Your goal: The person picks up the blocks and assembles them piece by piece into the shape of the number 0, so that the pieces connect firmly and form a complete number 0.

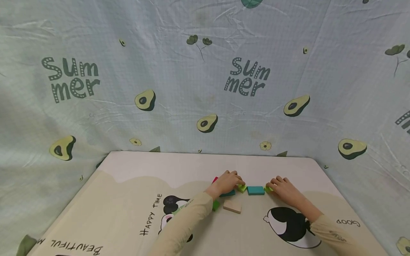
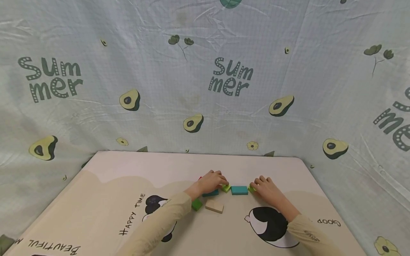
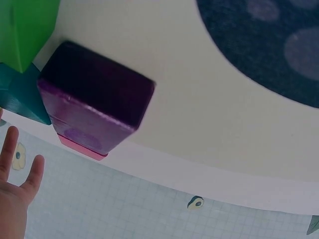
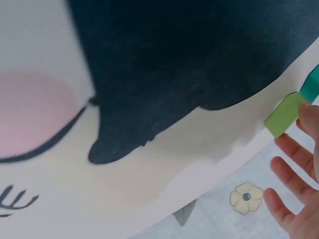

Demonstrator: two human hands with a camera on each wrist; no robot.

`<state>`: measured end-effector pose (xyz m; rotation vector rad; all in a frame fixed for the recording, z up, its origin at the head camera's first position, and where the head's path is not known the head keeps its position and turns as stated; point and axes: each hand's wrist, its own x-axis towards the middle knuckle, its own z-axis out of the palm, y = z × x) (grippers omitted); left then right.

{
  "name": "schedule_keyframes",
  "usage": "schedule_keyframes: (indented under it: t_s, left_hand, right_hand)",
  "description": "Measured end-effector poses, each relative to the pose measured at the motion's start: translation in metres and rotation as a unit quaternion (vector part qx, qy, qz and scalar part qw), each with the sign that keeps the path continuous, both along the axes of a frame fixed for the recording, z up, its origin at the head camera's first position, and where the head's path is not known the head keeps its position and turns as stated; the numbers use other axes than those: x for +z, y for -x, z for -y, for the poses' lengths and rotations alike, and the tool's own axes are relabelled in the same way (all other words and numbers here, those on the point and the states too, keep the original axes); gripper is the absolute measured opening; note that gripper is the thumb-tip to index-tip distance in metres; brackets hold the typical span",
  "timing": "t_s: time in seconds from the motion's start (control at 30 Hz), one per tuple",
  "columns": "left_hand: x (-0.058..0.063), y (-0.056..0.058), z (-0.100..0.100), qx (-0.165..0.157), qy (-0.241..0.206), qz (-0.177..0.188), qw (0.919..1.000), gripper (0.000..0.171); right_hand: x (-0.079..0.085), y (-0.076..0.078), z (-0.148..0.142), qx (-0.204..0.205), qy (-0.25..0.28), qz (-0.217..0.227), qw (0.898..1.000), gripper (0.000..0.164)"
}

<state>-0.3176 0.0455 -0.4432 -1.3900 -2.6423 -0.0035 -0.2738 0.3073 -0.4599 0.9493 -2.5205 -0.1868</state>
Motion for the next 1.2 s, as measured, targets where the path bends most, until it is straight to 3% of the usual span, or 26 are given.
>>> schedule_keyframes:
  t_s: [0.33, 1.2]
  left_hand:
    - [0.0, 0.0008, 0.0006, -0.001, 0.0, -0.002, 1.0, 0.029]
    - [-0.0008, -0.0008, -0.0001, 0.004, -0.007, -0.007, 0.9999, 0.026]
  right_hand:
    - [-0.0009, 0.002, -0.0032, 0.009, 0.006, -0.006, 1.0, 0.026]
    - [-0.0006, 0.0018, 0.0011, -0.017, 0.025, 0.024, 0.999, 0.024]
